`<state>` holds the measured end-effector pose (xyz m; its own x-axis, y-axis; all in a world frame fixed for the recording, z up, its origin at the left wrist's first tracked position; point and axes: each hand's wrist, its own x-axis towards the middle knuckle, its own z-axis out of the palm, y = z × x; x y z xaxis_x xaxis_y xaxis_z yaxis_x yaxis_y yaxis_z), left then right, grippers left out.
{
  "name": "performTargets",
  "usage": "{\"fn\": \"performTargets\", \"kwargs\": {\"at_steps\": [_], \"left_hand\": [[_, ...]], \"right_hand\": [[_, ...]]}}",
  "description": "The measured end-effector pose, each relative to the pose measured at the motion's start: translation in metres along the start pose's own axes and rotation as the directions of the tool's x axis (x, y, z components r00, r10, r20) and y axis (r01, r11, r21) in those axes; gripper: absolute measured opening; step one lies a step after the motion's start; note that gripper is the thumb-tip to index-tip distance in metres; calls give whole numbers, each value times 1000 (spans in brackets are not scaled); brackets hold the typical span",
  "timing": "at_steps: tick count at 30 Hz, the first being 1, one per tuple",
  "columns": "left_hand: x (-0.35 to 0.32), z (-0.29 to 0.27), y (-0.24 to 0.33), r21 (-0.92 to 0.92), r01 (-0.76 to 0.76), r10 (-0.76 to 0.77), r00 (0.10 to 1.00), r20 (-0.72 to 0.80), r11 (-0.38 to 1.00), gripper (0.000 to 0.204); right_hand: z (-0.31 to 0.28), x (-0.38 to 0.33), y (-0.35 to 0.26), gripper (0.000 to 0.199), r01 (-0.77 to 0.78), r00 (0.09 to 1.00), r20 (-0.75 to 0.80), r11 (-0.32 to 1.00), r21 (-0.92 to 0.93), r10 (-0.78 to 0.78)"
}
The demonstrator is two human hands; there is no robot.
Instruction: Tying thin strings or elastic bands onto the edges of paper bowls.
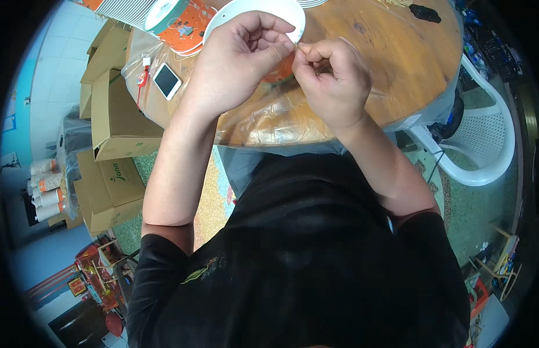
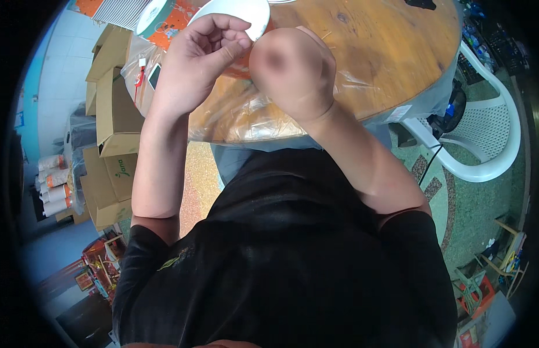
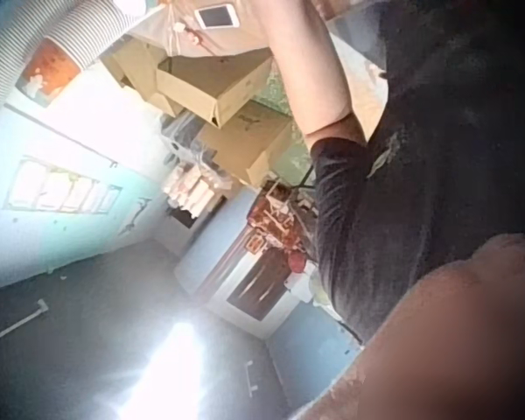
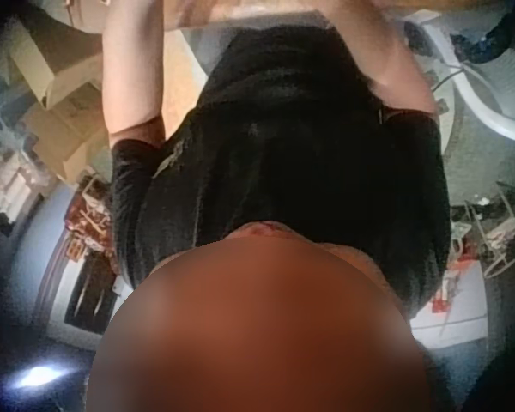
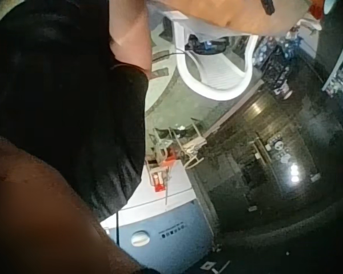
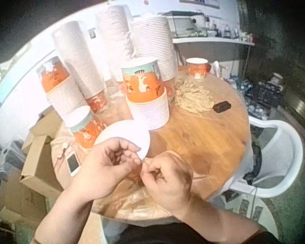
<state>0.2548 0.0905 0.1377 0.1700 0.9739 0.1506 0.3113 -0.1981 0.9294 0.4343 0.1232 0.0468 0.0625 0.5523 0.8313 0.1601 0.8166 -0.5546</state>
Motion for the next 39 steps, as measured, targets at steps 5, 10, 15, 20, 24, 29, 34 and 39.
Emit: {"fn": "performTargets", "kwargs": {"at_steps": [5,10,15,20,24,29,34,39], "left_hand": [[-4,4,1,66,-16,18,999,-40,998,22],[-3,5,11,143,82,-80,997,-23,986,22],[0,3,14,211,136,-140,990,6,968,24],[0,2,13,255,56,-78,994,77,965,30],[-2,5,12,344,-30,10,998,62,939,34],[1,8,10,382,-14,2,999,33,924,30],[6,6,3,226,59,-55,998,-25,972,29],[13,9,6,-92,151,-154,988,-32,984,25]], "right_hand": [[1,-2,0,28,3,998,-55,1000,-18,-4],[2,-2,0,29,44,994,-98,999,0,-44],[1,-3,2,29,73,991,-109,997,5,-72],[-1,-3,1,28,120,988,-93,993,-22,-122],[0,-7,1,24,16,995,-96,1000,24,-14],[-2,-10,2,21,-72,994,-76,996,48,76],[-5,-8,3,18,-101,995,-2,993,61,101],[-8,-7,2,15,-131,990,61,990,54,128]]}}
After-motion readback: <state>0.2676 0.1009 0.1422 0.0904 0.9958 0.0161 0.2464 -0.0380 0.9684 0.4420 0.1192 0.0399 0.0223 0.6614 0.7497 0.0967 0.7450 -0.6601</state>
